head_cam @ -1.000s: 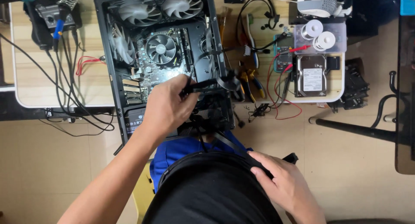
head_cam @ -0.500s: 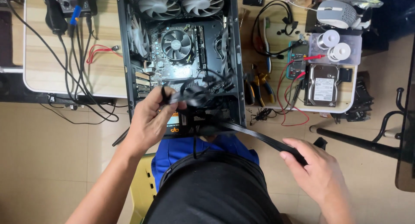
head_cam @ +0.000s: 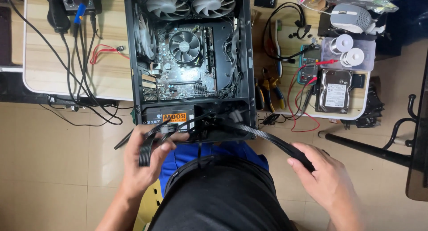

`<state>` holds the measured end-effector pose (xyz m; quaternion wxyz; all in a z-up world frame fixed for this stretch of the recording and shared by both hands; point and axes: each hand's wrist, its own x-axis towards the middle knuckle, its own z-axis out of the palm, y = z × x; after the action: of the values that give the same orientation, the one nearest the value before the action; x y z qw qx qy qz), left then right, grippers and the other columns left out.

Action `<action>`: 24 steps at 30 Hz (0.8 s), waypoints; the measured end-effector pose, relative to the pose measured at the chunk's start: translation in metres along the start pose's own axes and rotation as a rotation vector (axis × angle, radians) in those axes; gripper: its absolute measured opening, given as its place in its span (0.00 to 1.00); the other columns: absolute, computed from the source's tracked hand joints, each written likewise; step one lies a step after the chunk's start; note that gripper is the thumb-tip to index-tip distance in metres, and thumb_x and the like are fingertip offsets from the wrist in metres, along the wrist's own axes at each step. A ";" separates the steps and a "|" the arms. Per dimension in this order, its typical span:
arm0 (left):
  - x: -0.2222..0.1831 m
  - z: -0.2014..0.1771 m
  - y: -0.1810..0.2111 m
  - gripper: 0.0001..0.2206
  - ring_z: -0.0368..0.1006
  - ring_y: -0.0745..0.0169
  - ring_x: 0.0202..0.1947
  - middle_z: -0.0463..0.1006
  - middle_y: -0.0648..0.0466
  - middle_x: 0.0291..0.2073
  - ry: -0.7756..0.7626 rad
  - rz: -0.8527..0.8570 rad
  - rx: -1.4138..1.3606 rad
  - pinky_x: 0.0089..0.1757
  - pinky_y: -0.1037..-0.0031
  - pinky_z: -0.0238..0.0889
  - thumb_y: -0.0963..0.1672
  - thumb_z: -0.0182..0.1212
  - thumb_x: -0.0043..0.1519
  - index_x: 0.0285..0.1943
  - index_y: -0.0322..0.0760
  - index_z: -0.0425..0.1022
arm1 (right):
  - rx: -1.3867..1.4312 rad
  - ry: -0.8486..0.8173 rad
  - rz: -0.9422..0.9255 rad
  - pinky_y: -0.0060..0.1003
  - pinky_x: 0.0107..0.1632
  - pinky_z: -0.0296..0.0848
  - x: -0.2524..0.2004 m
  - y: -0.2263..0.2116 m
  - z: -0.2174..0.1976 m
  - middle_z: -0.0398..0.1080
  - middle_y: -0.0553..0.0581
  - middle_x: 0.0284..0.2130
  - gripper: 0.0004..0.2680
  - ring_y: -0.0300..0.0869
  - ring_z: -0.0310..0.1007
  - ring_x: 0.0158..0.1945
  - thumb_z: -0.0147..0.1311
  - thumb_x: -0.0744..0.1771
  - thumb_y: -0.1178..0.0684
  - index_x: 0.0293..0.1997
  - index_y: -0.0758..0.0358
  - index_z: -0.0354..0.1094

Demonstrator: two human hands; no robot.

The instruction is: Installing a power supply and connecting various power and data cables to the motherboard inside a PC case.

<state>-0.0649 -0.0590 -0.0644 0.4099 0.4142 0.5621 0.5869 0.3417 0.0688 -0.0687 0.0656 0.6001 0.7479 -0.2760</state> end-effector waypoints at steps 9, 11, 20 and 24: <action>-0.006 -0.007 0.036 0.19 0.91 0.62 0.30 0.88 0.48 0.48 -0.049 -0.012 -0.045 0.37 0.77 0.89 0.40 0.67 0.67 0.67 0.28 0.74 | -0.029 0.001 0.003 0.51 0.60 0.78 0.007 -0.005 0.003 0.83 0.46 0.55 0.19 0.51 0.82 0.56 0.60 0.67 0.37 0.67 0.40 0.74; 0.011 -0.016 0.052 0.25 0.85 0.70 0.30 0.89 0.57 0.43 -0.183 -0.163 0.210 0.39 0.79 0.82 0.45 0.73 0.61 0.69 0.36 0.78 | -0.029 -0.042 0.056 0.49 0.61 0.77 0.010 -0.012 -0.002 0.83 0.46 0.55 0.19 0.50 0.82 0.56 0.59 0.67 0.37 0.67 0.39 0.74; 0.032 0.011 0.021 0.12 0.85 0.50 0.32 0.81 0.47 0.31 -0.114 -0.190 -0.384 0.47 0.61 0.76 0.45 0.69 0.70 0.58 0.34 0.78 | 0.005 -0.457 0.145 0.36 0.54 0.80 0.023 -0.033 -0.008 0.83 0.39 0.53 0.16 0.43 0.86 0.47 0.60 0.67 0.37 0.63 0.37 0.76; 0.030 0.010 0.020 0.12 0.77 0.54 0.45 0.74 0.55 0.37 -0.120 0.129 -0.540 0.65 0.48 0.69 0.49 0.67 0.75 0.64 0.45 0.77 | -0.038 -0.560 0.027 0.39 0.44 0.71 0.033 -0.041 0.004 0.77 0.52 0.33 0.12 0.47 0.77 0.38 0.57 0.71 0.36 0.44 0.50 0.66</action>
<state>-0.0657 -0.0279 -0.0433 0.4997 0.3588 0.3325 0.7148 0.2938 0.0899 -0.0722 0.2847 0.5091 0.6975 -0.4162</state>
